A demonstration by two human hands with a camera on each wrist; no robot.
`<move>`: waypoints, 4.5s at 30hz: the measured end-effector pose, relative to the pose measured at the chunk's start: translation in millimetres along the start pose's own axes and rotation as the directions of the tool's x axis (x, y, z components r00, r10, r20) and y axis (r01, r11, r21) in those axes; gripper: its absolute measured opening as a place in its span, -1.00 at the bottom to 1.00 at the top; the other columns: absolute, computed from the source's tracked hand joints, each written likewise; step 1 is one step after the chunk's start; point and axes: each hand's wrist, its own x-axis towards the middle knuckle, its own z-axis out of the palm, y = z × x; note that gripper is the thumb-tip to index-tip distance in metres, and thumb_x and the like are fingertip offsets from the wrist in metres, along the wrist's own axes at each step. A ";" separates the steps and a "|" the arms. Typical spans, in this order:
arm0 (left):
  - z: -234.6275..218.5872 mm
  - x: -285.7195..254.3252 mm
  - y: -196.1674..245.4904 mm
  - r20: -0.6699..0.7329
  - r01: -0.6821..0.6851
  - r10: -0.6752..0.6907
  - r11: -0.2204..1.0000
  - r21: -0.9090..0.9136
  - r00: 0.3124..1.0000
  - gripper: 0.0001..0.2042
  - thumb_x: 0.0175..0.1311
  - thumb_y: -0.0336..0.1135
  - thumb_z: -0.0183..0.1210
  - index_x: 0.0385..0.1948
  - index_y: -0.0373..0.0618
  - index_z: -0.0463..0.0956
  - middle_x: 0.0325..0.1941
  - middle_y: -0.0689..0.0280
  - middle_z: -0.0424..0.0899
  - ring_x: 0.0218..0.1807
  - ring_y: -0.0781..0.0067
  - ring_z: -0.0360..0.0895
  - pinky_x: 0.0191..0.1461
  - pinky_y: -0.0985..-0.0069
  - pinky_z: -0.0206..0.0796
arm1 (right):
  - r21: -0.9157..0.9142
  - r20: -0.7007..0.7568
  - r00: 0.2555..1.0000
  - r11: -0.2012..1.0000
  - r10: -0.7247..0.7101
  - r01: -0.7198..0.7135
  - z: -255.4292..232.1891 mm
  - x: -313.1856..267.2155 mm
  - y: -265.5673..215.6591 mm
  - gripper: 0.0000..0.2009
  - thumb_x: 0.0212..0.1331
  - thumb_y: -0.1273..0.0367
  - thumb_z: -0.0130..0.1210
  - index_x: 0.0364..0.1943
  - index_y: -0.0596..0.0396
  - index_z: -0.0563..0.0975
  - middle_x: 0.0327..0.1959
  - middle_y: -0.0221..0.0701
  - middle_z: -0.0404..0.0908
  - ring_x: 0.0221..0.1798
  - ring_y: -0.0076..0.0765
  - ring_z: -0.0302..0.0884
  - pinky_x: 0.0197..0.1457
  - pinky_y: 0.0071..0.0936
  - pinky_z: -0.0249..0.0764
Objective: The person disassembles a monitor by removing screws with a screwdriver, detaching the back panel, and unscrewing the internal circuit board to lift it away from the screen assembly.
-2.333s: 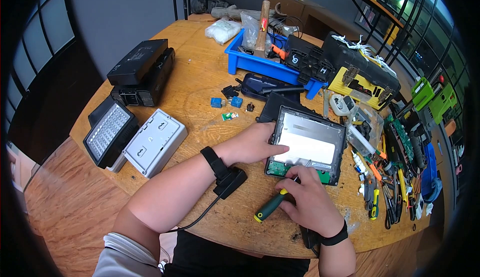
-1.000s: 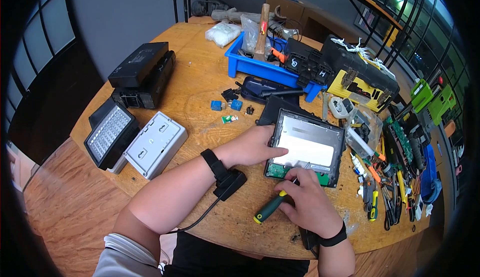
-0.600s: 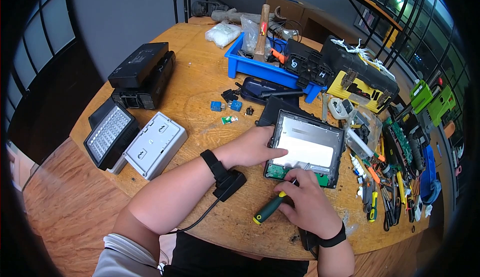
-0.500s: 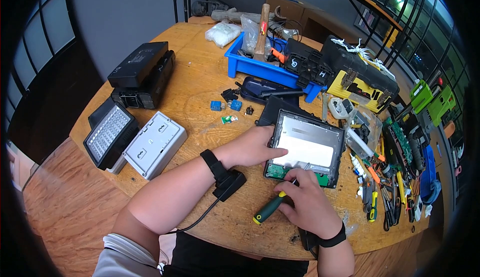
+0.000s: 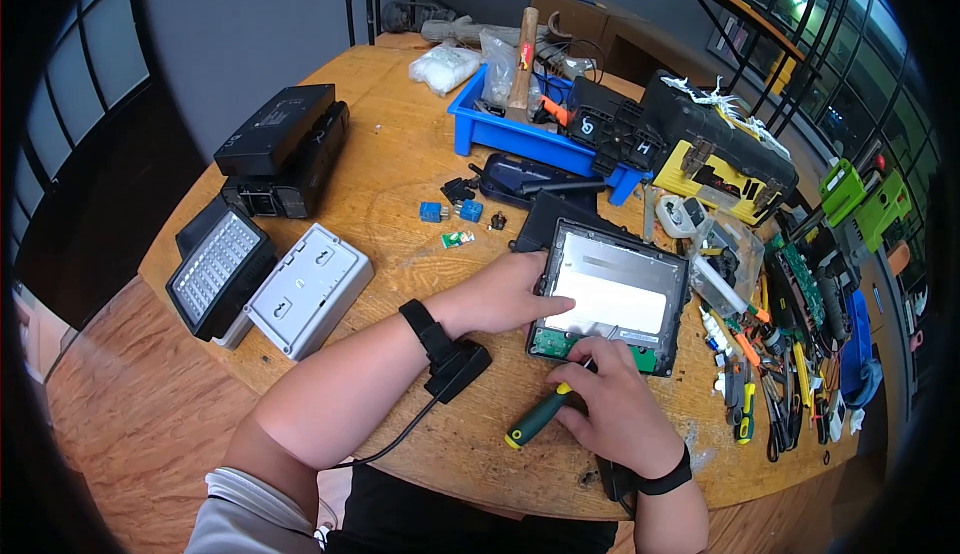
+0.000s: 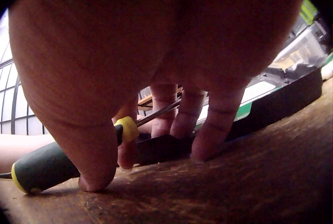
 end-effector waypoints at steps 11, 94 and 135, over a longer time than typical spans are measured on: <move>0.3 -1.3 2.3 -0.002 -0.005 0.005 1.000 0.001 1.000 -0.59 0.35 -0.19 0.33 0.02 -0.35 0.51 -0.34 0.26 0.68 -0.43 0.57 0.59 -0.40 0.55 0.48 | -0.003 -0.003 1.000 1.000 -0.002 0.002 1.8 -0.5 1.3 -0.65 -0.06 0.47 0.38 -0.10 0.06 0.61 0.01 -0.25 0.42 0.14 0.02 0.40 0.21 -0.16 0.45; 2.2 2.0 -9.4 -0.031 -0.103 0.105 0.992 0.077 0.994 -0.60 0.35 -0.20 0.32 0.06 -0.32 0.52 -0.34 0.21 0.70 -0.46 0.53 0.60 -0.38 0.52 0.47 | -0.034 -0.011 0.999 0.999 0.033 -0.033 5.5 0.4 -2.8 -0.63 -0.13 0.48 0.39 -0.13 0.03 0.61 0.01 -0.25 0.41 0.11 0.02 0.39 0.14 -0.17 0.48; 0.9 1.3 -2.0 0.016 -0.029 0.028 0.997 0.071 0.999 -0.54 0.35 -0.19 0.32 0.15 -0.29 0.46 -0.29 0.22 0.71 -0.45 0.53 0.61 -0.38 0.53 0.50 | -0.018 -0.003 1.000 1.000 0.021 -0.021 3.3 -0.6 -0.5 -0.67 -0.04 0.45 0.37 -0.12 0.03 0.61 0.01 -0.25 0.43 0.14 0.02 0.40 0.19 -0.15 0.46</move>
